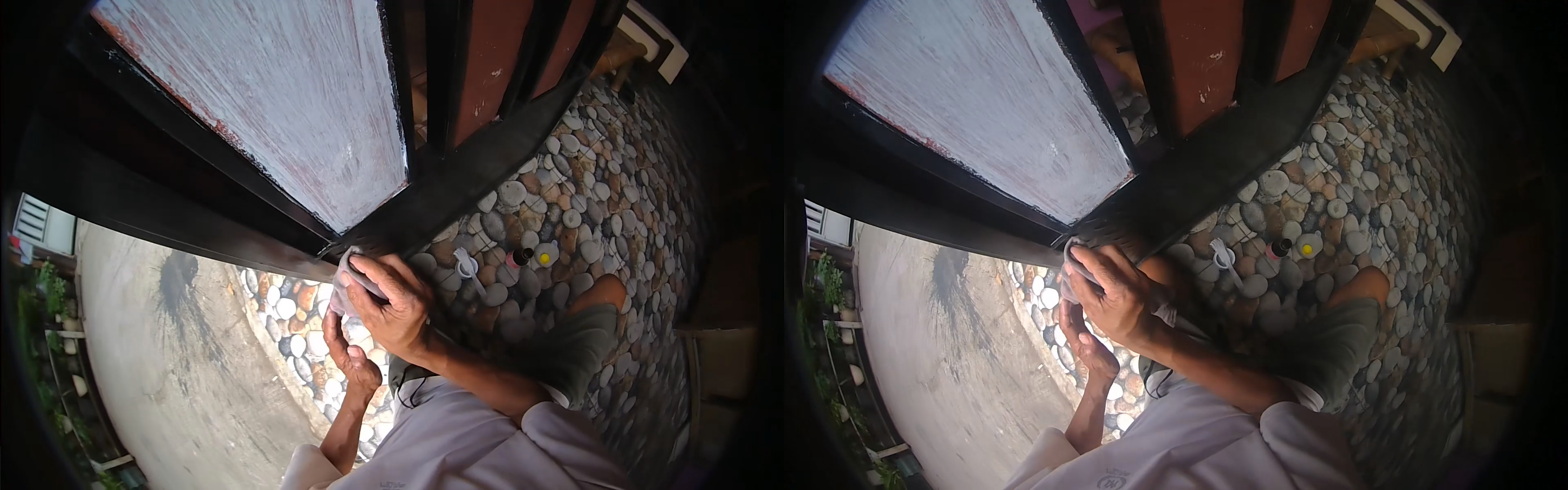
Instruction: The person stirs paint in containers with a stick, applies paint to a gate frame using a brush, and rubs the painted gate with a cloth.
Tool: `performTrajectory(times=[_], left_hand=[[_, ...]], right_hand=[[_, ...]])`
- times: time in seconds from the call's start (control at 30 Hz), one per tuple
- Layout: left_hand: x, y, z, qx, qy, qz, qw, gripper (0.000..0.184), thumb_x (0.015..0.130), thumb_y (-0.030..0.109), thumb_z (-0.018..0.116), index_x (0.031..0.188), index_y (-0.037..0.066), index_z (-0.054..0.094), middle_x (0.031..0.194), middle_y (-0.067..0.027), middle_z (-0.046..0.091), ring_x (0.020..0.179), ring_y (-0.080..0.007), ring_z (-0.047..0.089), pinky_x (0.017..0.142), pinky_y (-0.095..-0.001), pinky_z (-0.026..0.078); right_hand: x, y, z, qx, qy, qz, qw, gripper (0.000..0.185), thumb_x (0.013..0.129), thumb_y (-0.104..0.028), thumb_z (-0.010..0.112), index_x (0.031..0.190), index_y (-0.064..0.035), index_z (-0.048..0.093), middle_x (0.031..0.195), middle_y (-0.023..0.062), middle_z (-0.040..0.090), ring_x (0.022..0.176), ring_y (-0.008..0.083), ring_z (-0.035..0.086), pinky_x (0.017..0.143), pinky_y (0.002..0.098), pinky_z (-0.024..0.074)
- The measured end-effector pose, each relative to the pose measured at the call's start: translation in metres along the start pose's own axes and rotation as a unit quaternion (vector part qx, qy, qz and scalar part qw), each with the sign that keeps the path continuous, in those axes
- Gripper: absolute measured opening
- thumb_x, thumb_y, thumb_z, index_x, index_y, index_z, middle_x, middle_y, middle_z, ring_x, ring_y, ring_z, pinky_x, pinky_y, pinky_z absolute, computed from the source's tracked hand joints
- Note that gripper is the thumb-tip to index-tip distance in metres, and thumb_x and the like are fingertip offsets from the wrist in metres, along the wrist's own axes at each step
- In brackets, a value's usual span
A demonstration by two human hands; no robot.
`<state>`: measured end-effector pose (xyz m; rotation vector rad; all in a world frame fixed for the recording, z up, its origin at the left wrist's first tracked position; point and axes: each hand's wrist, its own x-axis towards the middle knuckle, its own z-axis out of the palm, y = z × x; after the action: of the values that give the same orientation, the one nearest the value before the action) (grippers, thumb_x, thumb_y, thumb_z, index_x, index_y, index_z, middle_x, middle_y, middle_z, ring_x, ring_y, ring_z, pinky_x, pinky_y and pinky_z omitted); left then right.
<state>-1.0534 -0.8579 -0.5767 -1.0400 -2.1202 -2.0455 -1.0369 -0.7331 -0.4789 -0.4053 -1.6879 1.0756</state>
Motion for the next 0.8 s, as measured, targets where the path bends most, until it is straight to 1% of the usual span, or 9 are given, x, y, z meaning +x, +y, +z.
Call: performTrajectory(times=[0.03,0.1,0.27,0.33,0.37,0.47,0.6,0.73,0.8], left_hand=[[0.007,0.002,0.003,0.0,0.005,0.003,1.0,0.067,0.099,0.047,0.035,0.142,-0.004,0.026,0.145,-0.0207,0.031,0.135,-0.0301,0.032,0.111,-0.0436,0.024],[0.021,0.009,0.007,-0.109,-0.05,-0.131,0.984,0.073,0.096,0.051,0.04,0.139,-0.008,0.033,0.136,-0.0198,0.042,0.126,-0.0262,0.043,0.106,-0.0379,0.032],[0.042,0.024,0.015,-0.047,-0.044,-0.084,0.994,0.066,0.098,0.044,0.04,0.143,-0.003,0.028,0.139,-0.0149,0.037,0.129,-0.0234,0.037,0.108,-0.0344,0.028],[0.041,0.022,0.017,-0.121,-0.032,-0.101,0.987,0.065,0.098,0.043,0.041,0.142,-0.003,0.029,0.138,-0.0141,0.039,0.128,-0.0221,0.039,0.107,-0.0338,0.029],[0.041,0.02,0.019,-0.158,-0.027,-0.109,0.981,0.064,0.098,0.042,0.042,0.141,-0.004,0.029,0.138,-0.0138,0.04,0.127,-0.0215,0.039,0.106,-0.0335,0.029],[0.039,0.013,0.023,-0.268,-0.012,-0.131,0.954,0.063,0.098,0.04,0.044,0.14,-0.004,0.03,0.136,-0.0126,0.043,0.125,-0.0195,0.041,0.105,-0.0326,0.03],[0.02,0.009,0.017,-0.136,-0.053,-0.167,0.975,0.062,0.099,0.039,0.039,0.143,-0.004,0.029,0.138,-0.0152,0.041,0.128,-0.021,0.039,0.106,-0.0321,0.03],[0.011,0.009,0.022,-0.169,-0.039,-0.163,0.971,0.061,0.099,0.039,0.04,0.141,-0.005,0.031,0.138,-0.0145,0.042,0.128,-0.0209,0.039,0.107,-0.0323,0.029],[0.02,0.012,0.021,-0.194,-0.036,-0.15,0.969,0.06,0.099,0.038,0.04,0.141,-0.005,0.032,0.137,-0.0141,0.042,0.128,-0.0208,0.04,0.107,-0.0324,0.029]], right_hand=[[0.005,-0.003,0.0,0.002,-0.003,-0.005,1.0,0.028,0.075,0.0,0.074,0.101,0.0,0.066,0.084,0.0111,0.064,0.071,0.0218,0.065,0.059,0.0296,0.0516],[0.013,-0.007,0.002,-0.022,-0.009,-0.047,0.999,0.028,0.076,0.001,0.073,0.103,0.0012,0.066,0.086,0.0112,0.064,0.071,0.0213,0.065,0.059,0.0299,0.0521],[0.029,-0.006,0.017,-0.046,0.009,-0.141,0.989,0.031,0.077,0.004,0.071,0.107,0.0029,0.064,0.088,0.0108,0.063,0.071,0.0199,0.063,0.061,0.029,0.0525],[0.035,-0.002,0.023,-0.082,0.024,-0.212,0.974,0.033,0.077,0.004,0.07,0.109,0.0053,0.063,0.087,0.0119,0.062,0.072,0.02,0.062,0.062,0.0289,0.0525],[0.037,0.001,0.026,-0.1,0.02,-0.238,0.966,0.04,0.079,0.005,0.069,0.116,0.0071,0.056,0.082,0.0097,0.058,0.069,0.0185,0.059,0.058,0.0277,0.0479],[0.034,0.001,0.03,-0.116,0.008,-0.231,0.966,0.04,0.079,0.005,0.069,0.117,0.0072,0.056,0.08,0.0094,0.056,0.066,0.0187,0.057,0.056,0.0287,0.0475],[0.006,0.025,0.025,-0.126,-0.046,-0.193,0.972,0.04,0.078,0.005,0.068,0.116,0.0078,0.056,0.078,0.0098,0.054,0.066,0.0196,0.057,0.056,0.0287,0.0474],[0.004,0.022,0.02,-0.095,-0.018,-0.189,0.977,0.042,0.078,0.005,0.068,0.118,0.0087,0.056,0.083,0.0118,0.057,0.068,0.0205,0.058,0.06,0.0302,0.0478],[0.016,0.016,0.02,-0.135,0.002,-0.226,0.965,0.043,0.079,0.004,0.067,0.12,0.0087,0.055,0.084,0.0122,0.058,0.069,0.0192,0.058,0.061,0.031,0.0471]])
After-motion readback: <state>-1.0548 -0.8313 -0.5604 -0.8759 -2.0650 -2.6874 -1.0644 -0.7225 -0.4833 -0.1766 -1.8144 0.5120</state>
